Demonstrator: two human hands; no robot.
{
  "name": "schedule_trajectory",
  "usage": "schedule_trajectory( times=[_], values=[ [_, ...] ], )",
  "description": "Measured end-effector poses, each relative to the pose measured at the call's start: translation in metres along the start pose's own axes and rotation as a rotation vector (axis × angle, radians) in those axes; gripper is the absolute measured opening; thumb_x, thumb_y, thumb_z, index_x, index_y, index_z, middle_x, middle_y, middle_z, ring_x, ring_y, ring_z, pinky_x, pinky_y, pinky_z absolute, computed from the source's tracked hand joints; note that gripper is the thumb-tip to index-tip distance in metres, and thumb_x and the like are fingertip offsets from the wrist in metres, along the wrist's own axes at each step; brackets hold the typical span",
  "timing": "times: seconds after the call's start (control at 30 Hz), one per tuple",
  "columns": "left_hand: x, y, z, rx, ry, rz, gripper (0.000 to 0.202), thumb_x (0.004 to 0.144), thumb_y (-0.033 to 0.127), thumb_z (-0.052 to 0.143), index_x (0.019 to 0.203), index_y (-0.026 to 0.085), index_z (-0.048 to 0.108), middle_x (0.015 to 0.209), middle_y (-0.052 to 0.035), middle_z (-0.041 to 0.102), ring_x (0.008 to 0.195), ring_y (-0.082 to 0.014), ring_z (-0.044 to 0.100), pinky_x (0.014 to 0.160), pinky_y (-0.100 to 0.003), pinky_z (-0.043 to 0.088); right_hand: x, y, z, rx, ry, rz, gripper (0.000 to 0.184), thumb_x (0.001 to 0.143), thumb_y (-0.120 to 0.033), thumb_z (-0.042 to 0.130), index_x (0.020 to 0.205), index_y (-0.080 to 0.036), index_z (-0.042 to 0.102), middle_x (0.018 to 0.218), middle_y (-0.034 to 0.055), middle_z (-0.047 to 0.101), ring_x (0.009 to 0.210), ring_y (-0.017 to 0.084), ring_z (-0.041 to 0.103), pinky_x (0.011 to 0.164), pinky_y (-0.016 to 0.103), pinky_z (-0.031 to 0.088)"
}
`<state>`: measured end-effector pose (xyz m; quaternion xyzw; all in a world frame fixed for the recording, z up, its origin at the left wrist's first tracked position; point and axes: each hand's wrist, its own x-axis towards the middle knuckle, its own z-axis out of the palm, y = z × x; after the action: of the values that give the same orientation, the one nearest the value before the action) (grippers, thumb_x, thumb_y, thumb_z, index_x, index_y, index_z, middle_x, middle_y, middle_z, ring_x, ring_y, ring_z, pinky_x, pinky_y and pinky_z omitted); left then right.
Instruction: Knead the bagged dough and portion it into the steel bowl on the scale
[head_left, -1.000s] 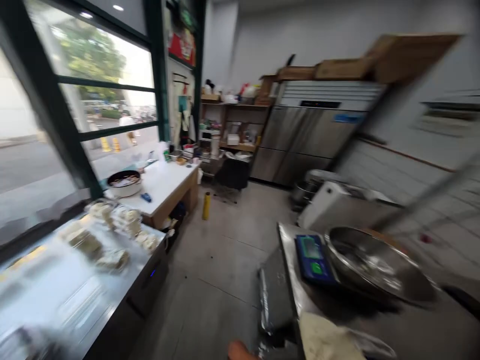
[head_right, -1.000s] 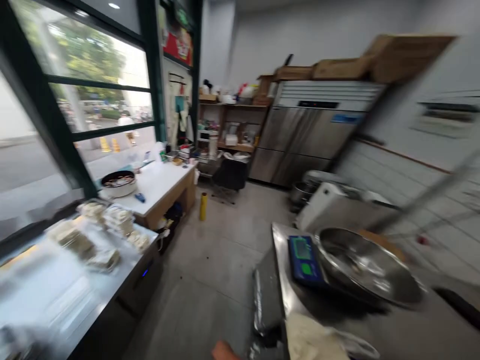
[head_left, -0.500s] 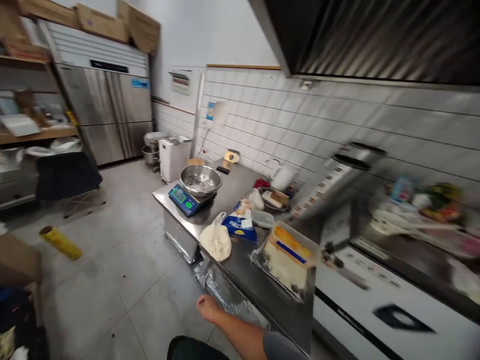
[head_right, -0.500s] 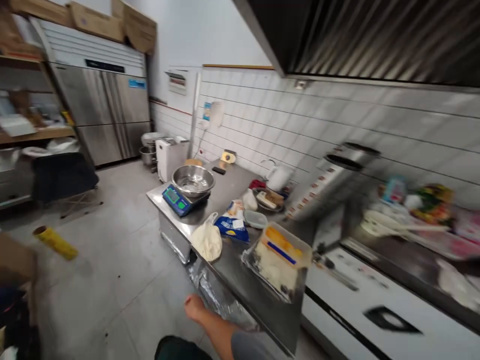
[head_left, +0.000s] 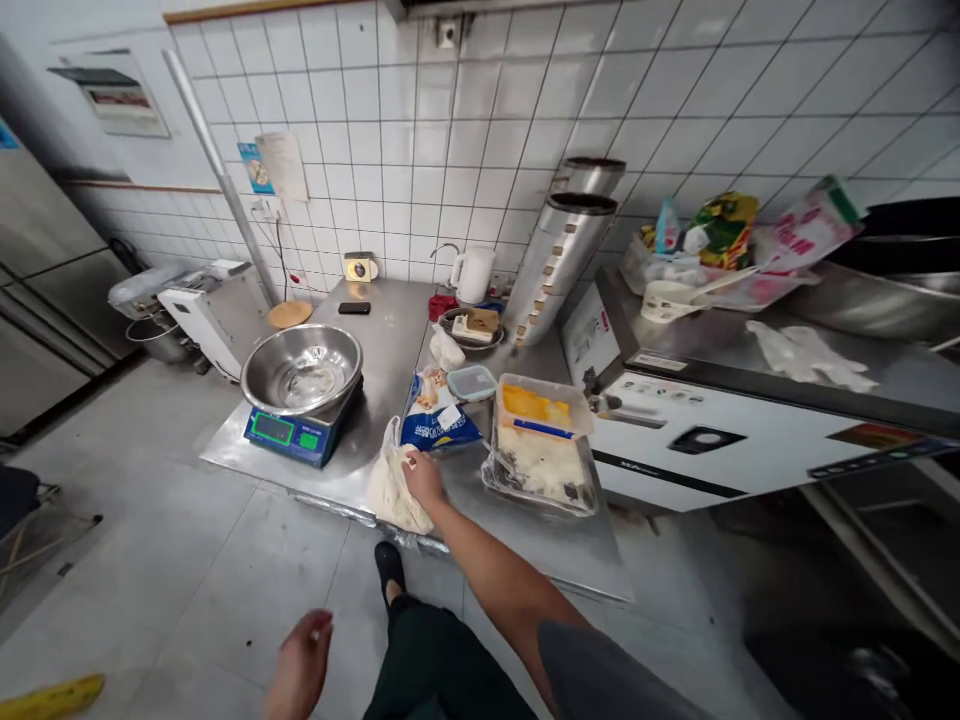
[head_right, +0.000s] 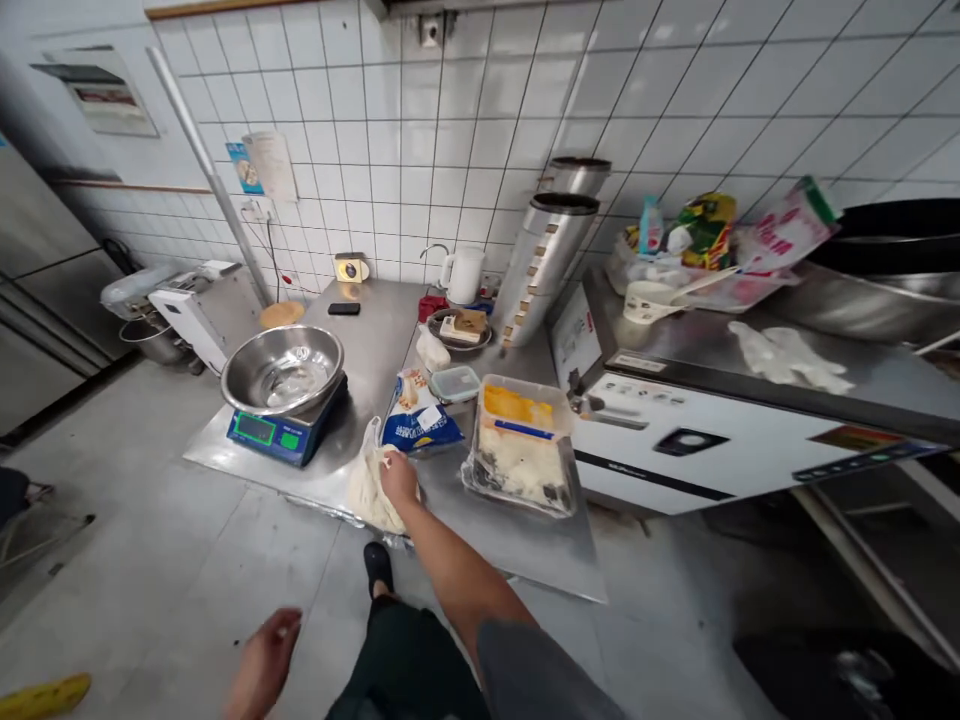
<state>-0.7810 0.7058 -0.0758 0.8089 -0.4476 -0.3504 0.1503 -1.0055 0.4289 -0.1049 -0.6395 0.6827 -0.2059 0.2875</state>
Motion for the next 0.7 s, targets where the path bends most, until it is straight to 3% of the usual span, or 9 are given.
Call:
schedule_trajectory(
  times=[0.1, 0.17, 0.23, 0.3, 0.4, 0.47, 0.57, 0.7],
  values=[
    [0.097, 0.095, 0.003, -0.113, -0.077, 0.233, 0.034, 0.092, 0.035, 0.047, 0.114, 0.020, 0.068, 0.108, -0.0088, 0.077, 0.076, -0.0215, 0.073, 0.081, -0.035, 0.058, 0.049, -0.013, 0.007, -0.045, -0.023, 0.013, 0.037, 0.090, -0.034, 0.061, 0.123, -0.017, 0.062, 0.120, 0.0130, 0.070, 0.109, 0.025, 0.064, 0.094, 0.037, 0.046],
    [0.157, 0.155, 0.010, -0.107, -0.064, 0.303, 0.041, 0.090, 0.034, 0.050, 0.126, 0.018, 0.063, 0.126, -0.0121, 0.070, 0.092, -0.0215, 0.072, 0.094, -0.035, 0.054, 0.068, -0.018, 0.012, -0.072, -0.048, 0.031, 0.036, 0.088, -0.035, 0.062, 0.119, -0.015, 0.064, 0.113, 0.0163, 0.072, 0.106, 0.029, 0.066, 0.091, 0.038, 0.046],
    [0.207, 0.200, 0.018, -0.094, -0.046, 0.346, 0.050, 0.088, 0.034, 0.055, 0.135, 0.015, 0.057, 0.139, -0.0158, 0.060, 0.118, -0.0245, 0.064, 0.106, -0.035, 0.047, 0.081, -0.019, 0.015, -0.086, -0.073, 0.053, 0.034, 0.086, -0.033, 0.062, 0.114, -0.015, 0.064, 0.106, 0.0175, 0.074, 0.101, 0.031, 0.068, 0.089, 0.039, 0.046],
    [0.245, 0.229, 0.027, -0.088, -0.058, 0.362, 0.051, 0.086, 0.034, 0.059, 0.133, 0.014, 0.058, 0.138, -0.0175, 0.059, 0.124, -0.0262, 0.059, 0.108, -0.035, 0.043, 0.088, -0.017, 0.017, -0.080, -0.091, 0.077, 0.029, 0.085, -0.030, 0.062, 0.110, -0.016, 0.065, 0.102, 0.0169, 0.074, 0.097, 0.030, 0.069, 0.087, 0.038, 0.045],
    [0.283, 0.244, 0.035, -0.107, -0.107, 0.348, 0.026, 0.083, 0.030, 0.062, 0.104, 0.017, 0.071, 0.112, -0.0140, 0.069, 0.102, -0.0246, 0.064, 0.097, -0.035, 0.046, 0.095, -0.013, 0.017, -0.020, -0.105, 0.103, 0.018, 0.087, -0.028, 0.058, 0.099, -0.018, 0.066, 0.096, 0.0148, 0.073, 0.093, 0.028, 0.068, 0.087, 0.038, 0.044],
    [0.297, 0.244, 0.037, -0.153, -0.120, 0.325, 0.012, 0.082, 0.028, 0.062, 0.085, 0.019, 0.070, 0.094, -0.0105, 0.069, 0.090, -0.0227, 0.063, 0.090, -0.035, 0.046, 0.099, -0.009, 0.014, 0.064, -0.114, 0.098, 0.015, 0.087, -0.031, 0.056, 0.087, -0.019, 0.065, 0.090, 0.0118, 0.071, 0.091, 0.026, 0.065, 0.087, 0.038, 0.043],
    [0.307, 0.236, 0.034, -0.284, -0.121, 0.270, 0.020, 0.084, 0.036, 0.060, 0.073, 0.020, 0.064, 0.077, -0.0053, 0.064, 0.080, -0.0201, 0.060, 0.080, -0.032, 0.044, 0.102, 0.000, 0.007, 0.253, -0.104, 0.091, 0.020, 0.086, -0.038, 0.056, 0.081, -0.021, 0.064, 0.091, 0.0081, 0.067, 0.091, 0.023, 0.061, 0.088, 0.036, 0.044],
    [0.306, 0.220, 0.026, -0.546, -0.188, 0.136, 0.038, 0.084, 0.054, 0.056, 0.067, 0.020, 0.057, 0.059, 0.0014, 0.053, 0.060, -0.0148, 0.050, 0.061, -0.027, 0.038, 0.089, 0.014, -0.010, 0.563, -0.061, 0.186, 0.036, 0.086, -0.055, 0.052, 0.088, -0.020, 0.062, 0.088, 0.0058, 0.063, 0.075, 0.019, 0.060, 0.075, 0.034, 0.050]
  ],
)
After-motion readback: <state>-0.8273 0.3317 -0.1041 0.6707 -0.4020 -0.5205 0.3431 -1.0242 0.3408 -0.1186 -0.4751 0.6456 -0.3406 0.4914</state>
